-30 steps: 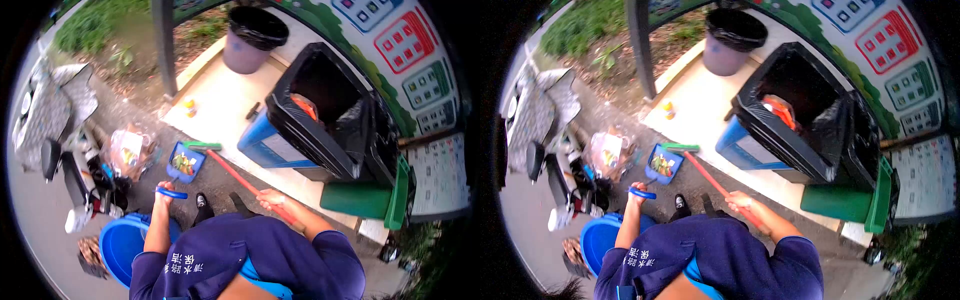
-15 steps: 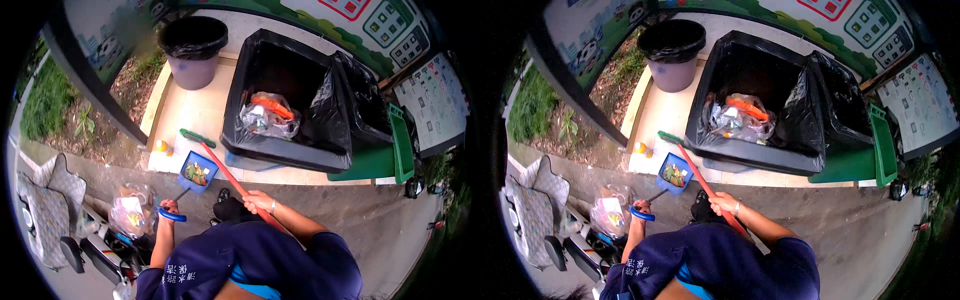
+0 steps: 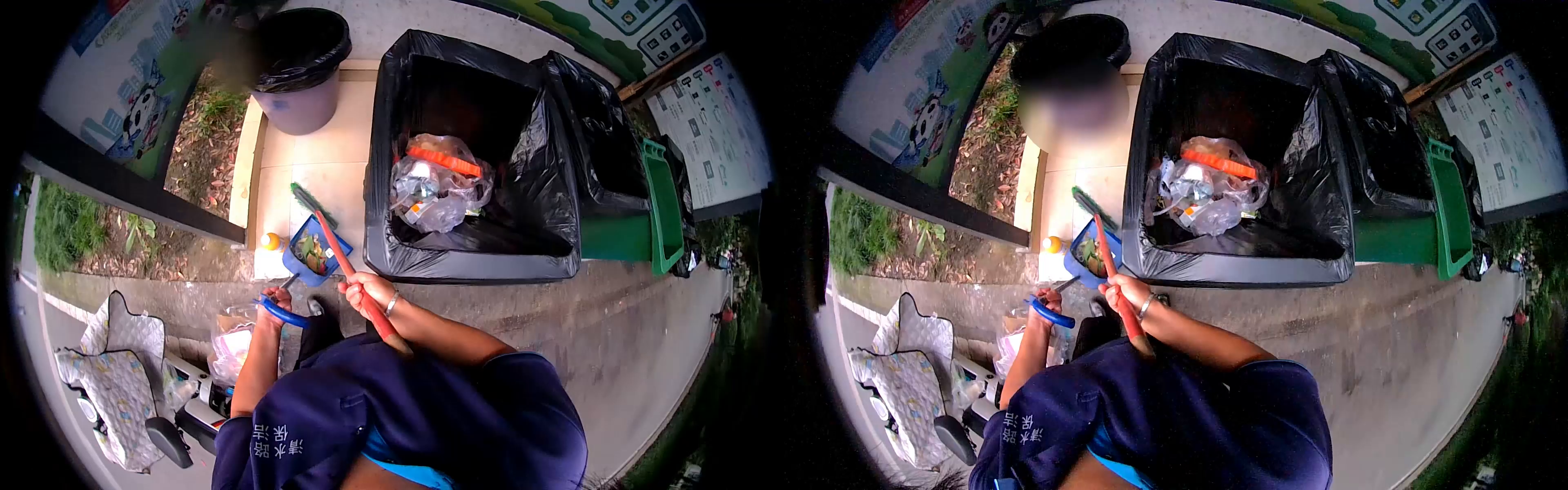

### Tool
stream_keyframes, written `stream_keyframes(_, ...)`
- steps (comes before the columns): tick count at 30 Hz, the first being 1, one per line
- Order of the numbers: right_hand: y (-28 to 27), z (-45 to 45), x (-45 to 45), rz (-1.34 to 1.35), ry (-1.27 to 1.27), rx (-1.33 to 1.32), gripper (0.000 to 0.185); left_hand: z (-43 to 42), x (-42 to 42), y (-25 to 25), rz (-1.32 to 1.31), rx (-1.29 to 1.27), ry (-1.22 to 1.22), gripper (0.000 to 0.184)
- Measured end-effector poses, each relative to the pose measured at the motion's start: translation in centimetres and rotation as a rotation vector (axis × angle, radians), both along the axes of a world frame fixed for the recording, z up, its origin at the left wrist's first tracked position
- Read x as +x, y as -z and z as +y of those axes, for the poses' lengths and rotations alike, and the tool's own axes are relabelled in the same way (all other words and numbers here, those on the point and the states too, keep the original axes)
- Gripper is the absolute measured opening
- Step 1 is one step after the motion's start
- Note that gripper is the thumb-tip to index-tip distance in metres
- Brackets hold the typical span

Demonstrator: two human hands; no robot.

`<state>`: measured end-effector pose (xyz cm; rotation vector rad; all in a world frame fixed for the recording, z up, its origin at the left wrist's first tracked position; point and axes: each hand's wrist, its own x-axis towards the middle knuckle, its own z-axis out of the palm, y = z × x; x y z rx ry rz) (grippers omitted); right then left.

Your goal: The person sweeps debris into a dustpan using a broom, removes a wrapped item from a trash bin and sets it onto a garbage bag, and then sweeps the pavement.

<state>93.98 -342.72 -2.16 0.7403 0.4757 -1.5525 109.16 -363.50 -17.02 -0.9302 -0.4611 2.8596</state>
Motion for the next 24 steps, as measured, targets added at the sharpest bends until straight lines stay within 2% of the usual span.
stream_keyframes(3,-1.8,-3.7,-0.1,-0.094,0.075,0.069,0.014,-2.2,-1.2,0.9,0.045,-0.011,0.091,0.015)
stream_keyframes(5,-2.8,-7.0,0.7,0.091,0.107,0.058,0.010,-3.7,-2.1,1.0,0.007,0.046,0.126,0.016)
stream_keyframes(8,-2.9,-11.1,0.7,0.231,0.228,0.120,0.013,-6.3,-3.4,1.2,0.064,0.088,0.172,0.016)
stream_keyframes(11,-3.9,-13.7,-1.1,0.178,0.285,0.133,0.009,-9.0,-4.6,0.6,0.178,0.144,0.226,0.016)
stream_keyframes(13,-5.3,-14.9,-2.4,0.104,0.256,-0.019,0.009,-11.1,-5.5,0.3,0.266,0.225,0.289,0.016)
stream_keyframes(15,-6.3,-16.1,-3.6,0.154,0.265,-0.008,0.009,-12.6,-6.8,-1.1,0.183,0.268,0.274,0.016)
stream_keyframes(16,-7.2,-16.6,-4.6,0.152,0.291,0.045,0.009,-13.1,-7.7,-0.8,0.169,0.251,0.260,0.016)
stream_keyframes(19,-7.9,-16.1,-7.3,0.110,0.129,0.005,0.017,-14.7,-10.3,0.4,0.184,0.180,0.288,0.017)
stream_keyframes(20,-8.5,-16.0,-8.4,0.102,0.126,-0.015,0.017,-15.3,-11.2,-0.6,0.151,0.126,0.320,0.018)
stream_keyframes(24,-10.8,-16.6,-12.7,0.095,0.152,-0.047,0.017,-17.4,-14.8,1.2,0.102,0.077,0.272,0.019)
